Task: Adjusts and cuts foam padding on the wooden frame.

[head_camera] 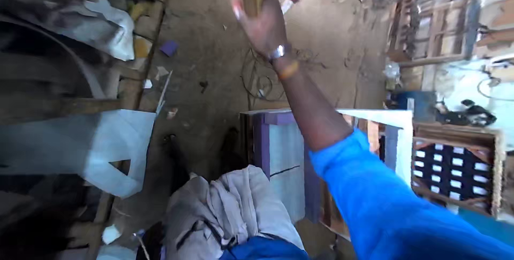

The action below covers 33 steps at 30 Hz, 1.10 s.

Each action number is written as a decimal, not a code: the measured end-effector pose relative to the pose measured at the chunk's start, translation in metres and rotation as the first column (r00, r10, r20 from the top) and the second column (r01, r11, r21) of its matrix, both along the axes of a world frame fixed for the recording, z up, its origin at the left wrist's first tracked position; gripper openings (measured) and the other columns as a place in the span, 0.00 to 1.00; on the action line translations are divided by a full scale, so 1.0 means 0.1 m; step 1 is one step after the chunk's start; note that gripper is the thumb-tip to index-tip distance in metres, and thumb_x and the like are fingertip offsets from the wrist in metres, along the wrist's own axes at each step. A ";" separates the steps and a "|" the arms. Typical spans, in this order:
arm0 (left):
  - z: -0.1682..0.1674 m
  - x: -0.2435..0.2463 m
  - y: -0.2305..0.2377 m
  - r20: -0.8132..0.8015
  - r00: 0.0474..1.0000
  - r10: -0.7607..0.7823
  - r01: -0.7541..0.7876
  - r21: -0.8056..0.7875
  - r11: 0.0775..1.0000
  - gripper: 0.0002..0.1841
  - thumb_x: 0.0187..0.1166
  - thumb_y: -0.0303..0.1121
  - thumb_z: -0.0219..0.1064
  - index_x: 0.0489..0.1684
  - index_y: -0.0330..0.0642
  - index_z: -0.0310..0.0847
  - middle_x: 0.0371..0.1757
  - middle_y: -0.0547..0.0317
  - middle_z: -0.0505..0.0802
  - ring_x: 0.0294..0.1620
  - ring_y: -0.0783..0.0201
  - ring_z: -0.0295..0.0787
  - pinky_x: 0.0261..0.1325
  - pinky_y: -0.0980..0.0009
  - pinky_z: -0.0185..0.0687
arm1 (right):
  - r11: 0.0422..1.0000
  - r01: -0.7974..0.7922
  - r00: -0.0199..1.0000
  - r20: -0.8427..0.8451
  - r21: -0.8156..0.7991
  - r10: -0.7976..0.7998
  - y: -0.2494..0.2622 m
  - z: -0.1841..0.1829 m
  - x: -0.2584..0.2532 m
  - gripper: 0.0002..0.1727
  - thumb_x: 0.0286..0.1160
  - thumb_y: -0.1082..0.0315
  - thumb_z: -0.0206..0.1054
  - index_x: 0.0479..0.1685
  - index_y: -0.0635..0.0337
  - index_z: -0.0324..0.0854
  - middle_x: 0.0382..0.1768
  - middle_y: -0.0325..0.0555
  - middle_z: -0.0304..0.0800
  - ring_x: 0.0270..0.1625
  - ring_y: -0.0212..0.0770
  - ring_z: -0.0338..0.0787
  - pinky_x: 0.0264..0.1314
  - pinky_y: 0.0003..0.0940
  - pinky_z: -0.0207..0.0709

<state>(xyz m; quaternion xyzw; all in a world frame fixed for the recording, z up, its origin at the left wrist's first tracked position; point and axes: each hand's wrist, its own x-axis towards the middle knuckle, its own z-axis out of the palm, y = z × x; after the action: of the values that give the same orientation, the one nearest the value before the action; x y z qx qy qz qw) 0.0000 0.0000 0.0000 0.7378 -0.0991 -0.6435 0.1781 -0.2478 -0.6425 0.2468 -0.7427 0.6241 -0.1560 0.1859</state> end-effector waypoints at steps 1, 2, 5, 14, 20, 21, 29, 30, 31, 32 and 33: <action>0.08 -0.06 -0.42 0.000 0.995 -0.105 0.105 0.037 0.994 0.25 0.90 0.45 0.56 0.78 0.38 0.74 0.70 0.48 0.88 0.67 0.53 0.88 0.67 0.48 0.85 | 0.991 0.107 0.993 0.037 0.081 -0.111 0.41 -0.30 -0.58 0.40 0.80 0.50 0.70 0.87 0.63 0.64 0.63 0.53 0.90 0.61 0.42 0.92 0.69 0.42 0.85; 0.09 -0.16 -0.74 0.036 0.974 -0.223 0.222 0.012 0.975 0.24 0.89 0.43 0.56 0.76 0.36 0.75 0.68 0.45 0.89 0.65 0.52 0.88 0.67 0.48 0.85 | 0.960 0.226 0.972 0.023 0.165 -0.233 0.89 -0.58 -1.13 0.40 0.80 0.48 0.69 0.87 0.59 0.64 0.61 0.55 0.91 0.59 0.47 0.93 0.66 0.49 0.85; -0.05 -0.52 -1.49 0.143 0.831 -0.537 0.552 -0.105 0.827 0.23 0.90 0.40 0.57 0.76 0.34 0.76 0.66 0.39 0.89 0.65 0.47 0.88 0.71 0.46 0.82 | 0.800 0.486 0.874 -0.171 0.352 -0.455 2.46 -1.19 -2.49 0.32 0.84 0.46 0.64 0.77 0.59 0.73 0.45 0.62 0.92 0.44 0.59 0.93 0.49 0.63 0.86; -0.65 -3.61 -3.35 0.285 0.261 -0.922 0.965 -0.096 0.243 0.40 0.77 0.55 0.71 0.90 0.53 0.63 0.86 0.50 0.75 0.84 0.47 0.73 0.83 0.43 0.70 | 0.484 0.710 0.646 -0.200 0.511 -0.736 4.76 -2.73 -4.48 0.27 0.86 0.50 0.61 0.68 0.65 0.80 0.35 0.50 0.93 0.36 0.47 0.94 0.46 0.52 0.89; -1.00 -5.65 -3.66 0.492 0.394 -0.777 0.919 -0.232 0.319 0.51 0.68 0.48 0.81 0.94 0.55 0.53 0.94 0.47 0.59 0.85 0.39 0.70 0.75 0.38 0.77 | 0.553 0.629 0.712 -0.118 0.546 -0.692 4.82 -3.11 -4.72 0.27 0.84 0.52 0.63 0.67 0.68 0.82 0.40 0.54 0.96 0.43 0.51 0.96 0.52 0.53 0.89; -1.07 -5.82 -3.68 0.528 0.419 -0.739 0.908 -0.243 0.341 0.51 0.68 0.46 0.82 0.95 0.56 0.52 0.94 0.47 0.58 0.86 0.39 0.68 0.76 0.38 0.76 | 0.570 0.623 0.716 -0.099 0.536 -0.691 4.83 -3.16 -4.72 0.27 0.83 0.52 0.63 0.67 0.68 0.82 0.40 0.54 0.96 0.43 0.52 0.96 0.51 0.53 0.89; -1.48 -6.05 -3.87 0.691 0.289 -0.662 0.948 -0.302 0.098 0.44 0.68 0.46 0.82 0.87 0.53 0.65 0.85 0.53 0.76 0.85 0.46 0.71 0.81 0.45 0.72 | 0.535 0.590 0.714 -0.081 0.605 -0.696 4.74 -3.46 -4.73 0.26 0.85 0.51 0.62 0.70 0.62 0.81 0.43 0.52 0.96 0.46 0.51 0.97 0.53 0.53 0.89; -1.50 -6.04 -3.89 0.692 0.284 -0.663 0.949 -0.301 0.093 0.42 0.68 0.46 0.81 0.87 0.53 0.66 0.84 0.54 0.77 0.84 0.48 0.72 0.81 0.45 0.72 | 0.539 0.585 0.718 -0.078 0.605 -0.692 4.70 -3.46 -4.73 0.25 0.85 0.52 0.62 0.70 0.62 0.81 0.43 0.52 0.96 0.46 0.52 0.97 0.53 0.54 0.89; -1.49 -6.04 -3.90 0.683 0.286 -0.672 0.949 -0.297 0.103 0.42 0.69 0.46 0.81 0.86 0.52 0.67 0.84 0.53 0.77 0.84 0.48 0.73 0.81 0.45 0.72 | 0.546 0.582 0.722 -0.073 0.603 -0.688 4.66 -3.46 -4.75 0.25 0.85 0.52 0.63 0.69 0.63 0.82 0.43 0.53 0.96 0.45 0.53 0.96 0.52 0.55 0.89; -1.48 -6.05 -3.92 0.672 0.285 -0.683 0.951 -0.288 0.113 0.42 0.69 0.45 0.81 0.86 0.51 0.66 0.85 0.52 0.76 0.83 0.47 0.73 0.81 0.45 0.73 | 0.552 0.578 0.729 -0.077 0.601 -0.680 4.61 -3.47 -4.76 0.25 0.85 0.52 0.63 0.69 0.63 0.82 0.43 0.53 0.96 0.46 0.53 0.96 0.52 0.55 0.89; -1.47 -6.05 -3.94 0.665 0.282 -0.692 0.952 -0.282 0.117 0.42 0.68 0.44 0.82 0.86 0.50 0.66 0.85 0.51 0.76 0.83 0.47 0.75 0.81 0.45 0.73 | 0.561 0.576 0.734 -0.075 0.595 -0.675 4.55 -3.47 -4.77 0.24 0.84 0.53 0.63 0.68 0.62 0.82 0.43 0.53 0.96 0.46 0.53 0.96 0.53 0.55 0.89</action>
<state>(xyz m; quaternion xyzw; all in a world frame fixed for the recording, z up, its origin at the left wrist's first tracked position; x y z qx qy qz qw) -0.6055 -0.3941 -0.1471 0.5376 -0.7461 -0.3928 -0.0022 -0.7247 -0.1872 -0.1003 -0.3623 0.8456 -0.0727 0.3852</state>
